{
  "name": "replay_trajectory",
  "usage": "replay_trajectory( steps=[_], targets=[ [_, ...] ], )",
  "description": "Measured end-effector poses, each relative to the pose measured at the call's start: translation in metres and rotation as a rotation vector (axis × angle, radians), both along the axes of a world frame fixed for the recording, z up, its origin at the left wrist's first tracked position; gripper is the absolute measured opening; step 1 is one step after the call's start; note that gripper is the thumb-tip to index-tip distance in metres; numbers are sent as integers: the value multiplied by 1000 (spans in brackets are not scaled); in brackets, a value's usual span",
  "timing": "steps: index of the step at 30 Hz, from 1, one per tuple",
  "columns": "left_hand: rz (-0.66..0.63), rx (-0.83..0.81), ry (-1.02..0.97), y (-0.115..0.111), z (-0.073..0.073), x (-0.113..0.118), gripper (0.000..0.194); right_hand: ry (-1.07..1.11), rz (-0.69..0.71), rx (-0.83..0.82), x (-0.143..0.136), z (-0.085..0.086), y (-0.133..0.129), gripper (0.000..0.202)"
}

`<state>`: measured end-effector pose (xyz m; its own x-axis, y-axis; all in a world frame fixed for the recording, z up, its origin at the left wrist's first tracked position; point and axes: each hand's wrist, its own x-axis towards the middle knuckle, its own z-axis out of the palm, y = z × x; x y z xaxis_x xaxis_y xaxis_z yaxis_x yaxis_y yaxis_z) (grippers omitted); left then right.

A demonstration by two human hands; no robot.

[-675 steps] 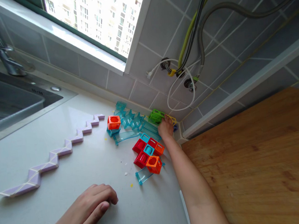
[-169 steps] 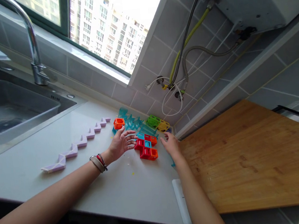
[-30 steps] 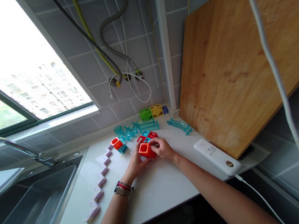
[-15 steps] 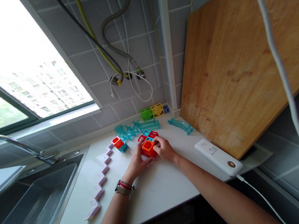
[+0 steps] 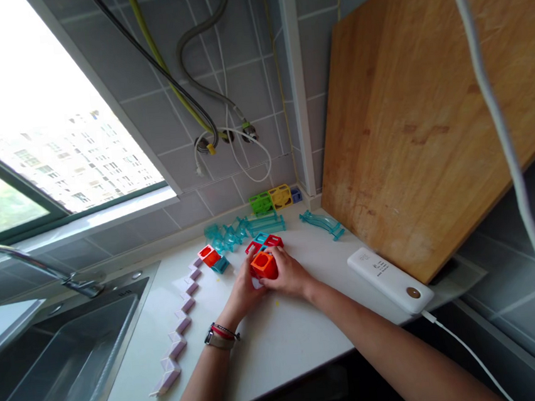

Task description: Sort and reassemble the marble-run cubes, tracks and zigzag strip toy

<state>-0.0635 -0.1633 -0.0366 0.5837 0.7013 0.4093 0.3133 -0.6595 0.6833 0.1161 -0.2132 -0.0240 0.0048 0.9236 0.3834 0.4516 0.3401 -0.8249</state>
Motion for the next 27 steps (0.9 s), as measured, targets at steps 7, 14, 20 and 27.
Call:
replay_trajectory(
  steps=[7,14,20,27],
  targets=[
    [-12,71,71,1,-4,0,100,-33,14,-20,3,3,0,51],
    [-37,60,56,0,-6,-1,102,-95,-9,-91,2,2,-2,60],
    [-31,56,63,1,-6,-1,100,-128,-70,-79,0,0,-1,50],
    [-32,67,42,0,-3,1,98,-132,-63,-76,1,2,-1,50]
  ],
)
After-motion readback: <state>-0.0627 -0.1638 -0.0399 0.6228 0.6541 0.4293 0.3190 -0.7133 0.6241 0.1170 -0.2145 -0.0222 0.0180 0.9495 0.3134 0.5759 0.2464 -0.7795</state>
